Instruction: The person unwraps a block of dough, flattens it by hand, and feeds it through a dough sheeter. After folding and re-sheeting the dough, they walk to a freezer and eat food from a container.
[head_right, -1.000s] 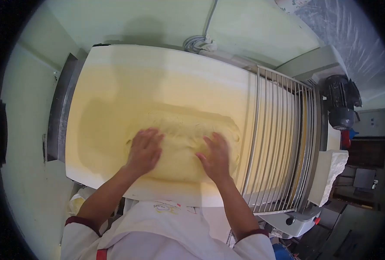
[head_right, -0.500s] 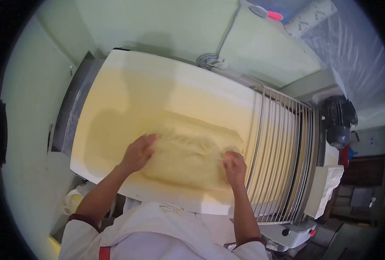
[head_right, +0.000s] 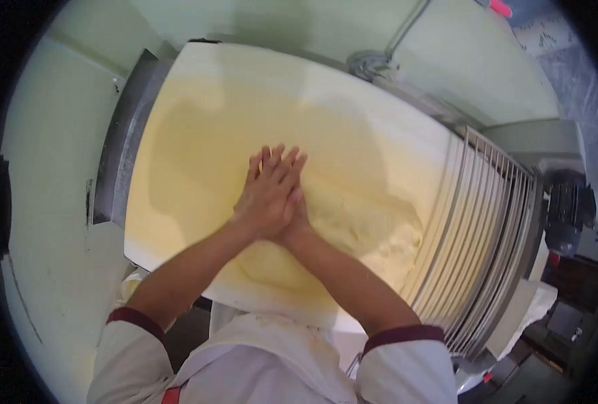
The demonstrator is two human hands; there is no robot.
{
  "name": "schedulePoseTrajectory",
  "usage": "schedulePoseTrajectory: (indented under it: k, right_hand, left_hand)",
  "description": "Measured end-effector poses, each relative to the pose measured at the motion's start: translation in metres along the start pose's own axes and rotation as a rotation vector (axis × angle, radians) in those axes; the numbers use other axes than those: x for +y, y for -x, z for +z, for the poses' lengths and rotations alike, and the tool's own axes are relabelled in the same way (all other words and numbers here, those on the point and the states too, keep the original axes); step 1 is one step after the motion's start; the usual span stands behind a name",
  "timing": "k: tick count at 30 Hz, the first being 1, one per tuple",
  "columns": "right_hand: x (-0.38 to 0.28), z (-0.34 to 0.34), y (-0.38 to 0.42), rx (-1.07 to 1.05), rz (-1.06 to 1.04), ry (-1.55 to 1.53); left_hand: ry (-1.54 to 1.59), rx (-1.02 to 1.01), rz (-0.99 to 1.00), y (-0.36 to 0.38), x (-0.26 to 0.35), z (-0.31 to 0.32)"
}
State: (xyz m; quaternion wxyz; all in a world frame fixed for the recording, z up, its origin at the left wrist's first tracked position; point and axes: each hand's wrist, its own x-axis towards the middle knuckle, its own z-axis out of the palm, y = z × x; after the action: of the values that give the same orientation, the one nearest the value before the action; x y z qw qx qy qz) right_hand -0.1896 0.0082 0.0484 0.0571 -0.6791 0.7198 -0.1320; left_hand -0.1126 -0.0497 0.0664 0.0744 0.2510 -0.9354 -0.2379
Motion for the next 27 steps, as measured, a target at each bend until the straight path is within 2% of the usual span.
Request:
schedulePoseTrajectory:
  k: [3,9,11,13,16,21,23,25,27]
  right_hand:
    - [-0.001,0.003,-0.002,0.013,0.020,0.006]
    - [-0.036,0.007,0.027,0.084,0.169,-0.103]
    - [-0.052,0.001,0.032,-0.013,0.222,-0.039]
    - [-0.066,-0.005,0.021,-0.131,0.262,0.057]
    - [-0.087,0.000,0.039,-0.179,0.283,0.019]
    - [-0.058,-0.001,0.029,0.123,0.199,-0.116]
    - [-0.036,0.009,0.043,0.265,0.192,-0.242]
    - [-0.028,0.000,0.069,0.158,0.234,-0.125]
    - [0.004,-0.021,0.070,0.078,0.242,0.007]
  left_hand:
    - [0.005,0.033,0.037,-0.016,0.001,-0.006]
    - [0.115,-0.066,0.192,0.022,0.002,-0.020]
    - [0.107,-0.107,0.203,0.047,0.001,-0.018]
    - [0.119,-0.112,0.181,0.041,-0.014,-0.019]
    - [0.133,-0.118,0.167,0.045,-0.018,-0.016]
    - [0.092,-0.112,0.194,0.038,-0.012,-0.020]
    - [0.134,-0.055,0.239,0.004,0.010,-0.028]
    - [0.195,-0.045,0.238,-0.033,0.041,-0.010]
    - [0.081,-0.093,0.235,-0.038,0.064,0.029]
